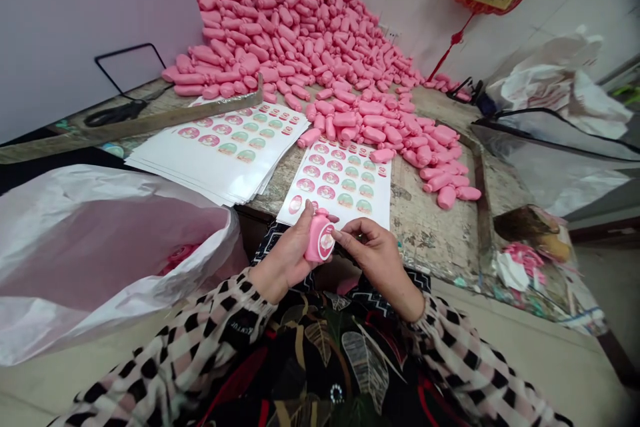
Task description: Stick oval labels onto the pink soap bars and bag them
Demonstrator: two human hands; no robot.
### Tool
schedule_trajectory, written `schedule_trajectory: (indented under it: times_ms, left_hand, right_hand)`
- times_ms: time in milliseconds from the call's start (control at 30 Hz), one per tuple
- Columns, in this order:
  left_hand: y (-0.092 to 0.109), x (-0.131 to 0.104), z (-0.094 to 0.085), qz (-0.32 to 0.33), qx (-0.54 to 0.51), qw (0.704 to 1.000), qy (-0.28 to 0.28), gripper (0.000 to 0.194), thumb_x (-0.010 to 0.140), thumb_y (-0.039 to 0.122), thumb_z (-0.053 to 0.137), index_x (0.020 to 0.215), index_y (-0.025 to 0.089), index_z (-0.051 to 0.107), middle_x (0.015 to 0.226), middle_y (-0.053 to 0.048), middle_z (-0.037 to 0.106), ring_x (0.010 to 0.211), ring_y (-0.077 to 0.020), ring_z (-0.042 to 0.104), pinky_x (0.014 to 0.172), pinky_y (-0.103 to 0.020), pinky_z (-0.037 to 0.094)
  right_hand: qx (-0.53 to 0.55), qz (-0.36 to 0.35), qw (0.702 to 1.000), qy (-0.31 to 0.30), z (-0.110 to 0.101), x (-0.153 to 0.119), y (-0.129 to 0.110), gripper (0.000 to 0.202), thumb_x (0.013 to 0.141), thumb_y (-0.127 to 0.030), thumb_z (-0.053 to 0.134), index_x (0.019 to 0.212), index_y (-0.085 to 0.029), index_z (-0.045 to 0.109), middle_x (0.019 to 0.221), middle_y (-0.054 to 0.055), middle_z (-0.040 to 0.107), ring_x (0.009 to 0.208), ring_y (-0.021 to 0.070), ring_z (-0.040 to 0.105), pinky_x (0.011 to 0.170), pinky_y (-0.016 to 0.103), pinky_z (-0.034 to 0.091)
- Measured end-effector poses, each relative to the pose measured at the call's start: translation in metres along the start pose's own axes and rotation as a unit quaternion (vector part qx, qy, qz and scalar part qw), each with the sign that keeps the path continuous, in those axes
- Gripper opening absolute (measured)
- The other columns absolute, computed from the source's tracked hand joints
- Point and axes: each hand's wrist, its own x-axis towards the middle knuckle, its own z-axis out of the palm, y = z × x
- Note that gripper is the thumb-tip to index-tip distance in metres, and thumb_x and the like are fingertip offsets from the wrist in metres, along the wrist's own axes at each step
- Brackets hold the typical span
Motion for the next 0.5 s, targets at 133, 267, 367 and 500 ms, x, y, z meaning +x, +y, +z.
schedule_trajectory:
  times_ms: [133,267,367,500]
  left_hand:
    - [-0.0032,0.0007,-0.0039,0.004,0.024,1.000,-0.005,0.049,0.078,0.061,0.049,0.092,0.016,0.059,0.062,0.001,0.055,0.048,-0.0111,0.053,0.042,-0.023,0.045]
    - [-0.0033,0.0002,-0.0044,0.013,0.032,0.999,-0.008,0.050,0.077,0.062,0.048,0.093,0.016,0.058,0.060,0.001,0.055,0.046,-0.0109,0.053,0.042,-0.023,0.045]
    - [-0.0036,0.0002,-0.0033,0.019,0.030,0.999,-0.010,0.051,0.076,0.063,0.048,0.093,0.016,0.058,0.060,0.001,0.056,0.045,-0.0105,0.053,0.041,-0.022,0.045]
    - [-0.0053,0.0012,-0.0035,0.020,0.037,0.999,-0.013,0.053,0.074,0.065,0.049,0.092,0.016,0.058,0.060,0.001,0.056,0.044,-0.0103,0.053,0.039,-0.022,0.044]
  right_hand:
    - [-0.008,-0.008,1.000,-0.001,0.0040,0.0014,0.0034,0.029,0.072,-0.049,0.061,0.069,-0.020,0.063,0.064,-0.001,0.062,0.057,0.0123,0.052,0.052,0.023,0.039]
    - [-0.007,-0.010,1.000,-0.008,0.0073,0.0027,0.0035,0.028,0.073,-0.048,0.061,0.070,-0.020,0.064,0.065,0.000,0.064,0.059,0.0129,0.054,0.054,0.024,0.040]
    - [-0.008,-0.005,1.000,-0.011,0.0080,0.0028,0.0043,0.029,0.073,-0.049,0.060,0.071,-0.020,0.064,0.067,0.000,0.065,0.061,0.0138,0.055,0.056,0.025,0.042]
    - [-0.005,-0.001,1.000,-0.019,0.0080,0.0028,0.0064,0.029,0.073,-0.049,0.061,0.074,-0.020,0.064,0.068,0.000,0.065,0.062,0.0138,0.055,0.057,0.025,0.042]
